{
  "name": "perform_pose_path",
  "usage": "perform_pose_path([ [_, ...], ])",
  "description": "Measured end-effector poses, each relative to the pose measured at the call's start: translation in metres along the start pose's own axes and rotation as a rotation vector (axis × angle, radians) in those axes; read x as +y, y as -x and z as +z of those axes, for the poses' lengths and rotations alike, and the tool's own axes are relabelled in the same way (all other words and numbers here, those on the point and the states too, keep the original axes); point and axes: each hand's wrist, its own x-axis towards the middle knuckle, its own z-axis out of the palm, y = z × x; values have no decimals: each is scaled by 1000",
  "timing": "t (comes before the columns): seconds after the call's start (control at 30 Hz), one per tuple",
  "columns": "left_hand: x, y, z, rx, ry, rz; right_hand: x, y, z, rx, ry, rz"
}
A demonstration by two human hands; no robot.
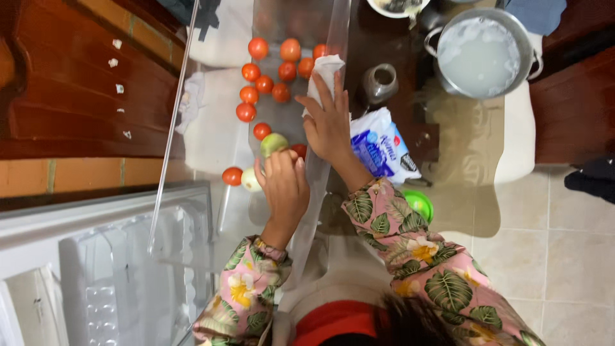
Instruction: The person cleans a vegetable bin with a cloth and organizes various food items, including tomatoes, onions, a blue pot, milk packets, and small jars, inside a refrigerator.
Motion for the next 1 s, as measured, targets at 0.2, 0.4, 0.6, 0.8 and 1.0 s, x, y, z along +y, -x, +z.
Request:
perform_pose_path([
  [0.2,-65,52,-55,150,-31,-81,-1,2,2,4,37,10],
  [0.4,-114,114,-110,426,-300,-248,-26,16,-6,7,-69,81],
  [0.6,-132,138,-66,613,-205,-130,-62,69,-9,22,-30,36],
  [0.8,-158,142,-49,590,-192,-2,-88,150,13,9,28,23],
  [1.0,-155,138,-51,564,-155,4,-136,221,7,16,9,-33],
])
